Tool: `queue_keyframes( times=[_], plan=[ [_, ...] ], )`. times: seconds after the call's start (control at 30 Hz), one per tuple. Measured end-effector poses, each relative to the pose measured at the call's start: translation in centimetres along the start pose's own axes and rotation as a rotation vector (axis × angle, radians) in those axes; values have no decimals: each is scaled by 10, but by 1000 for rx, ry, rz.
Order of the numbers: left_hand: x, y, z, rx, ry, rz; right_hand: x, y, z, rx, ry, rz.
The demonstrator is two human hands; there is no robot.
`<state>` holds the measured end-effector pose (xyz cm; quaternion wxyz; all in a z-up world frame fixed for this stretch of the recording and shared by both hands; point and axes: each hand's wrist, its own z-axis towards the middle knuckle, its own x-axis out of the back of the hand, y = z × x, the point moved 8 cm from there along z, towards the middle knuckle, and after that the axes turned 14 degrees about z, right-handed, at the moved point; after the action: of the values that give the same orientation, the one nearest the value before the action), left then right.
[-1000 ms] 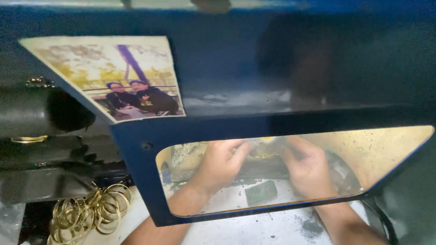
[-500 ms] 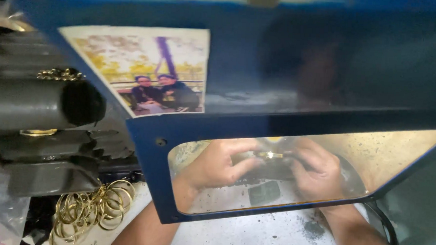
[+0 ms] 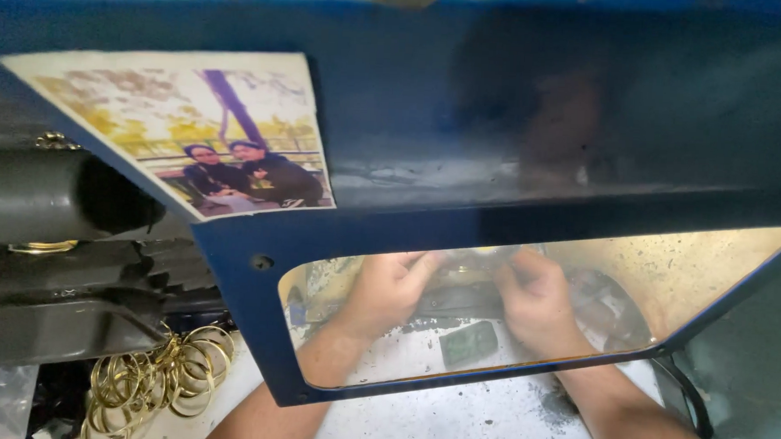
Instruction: Polishing metal rings using a bench-top polishing machine with a rotating wheel.
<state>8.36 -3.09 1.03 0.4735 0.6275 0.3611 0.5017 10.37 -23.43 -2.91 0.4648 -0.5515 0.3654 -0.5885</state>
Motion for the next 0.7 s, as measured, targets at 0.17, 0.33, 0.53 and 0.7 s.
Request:
queue_keyframes(
  times=[0.17,0.33,0.53,0.7],
  plan=[
    [11,-4,5,147,-102,15,-3,-47,2,277,-198,178],
    [-28,-9,20,-297,-414,-11,-6,-63,-10,230,-821,313],
    [-75,-13,20,-484,-710,47,-21,-24,-46,-29,-1352,116],
    [-78,-29,21,-423,-743,190,-28,-32,-49,18,-1433,169]
  ],
)
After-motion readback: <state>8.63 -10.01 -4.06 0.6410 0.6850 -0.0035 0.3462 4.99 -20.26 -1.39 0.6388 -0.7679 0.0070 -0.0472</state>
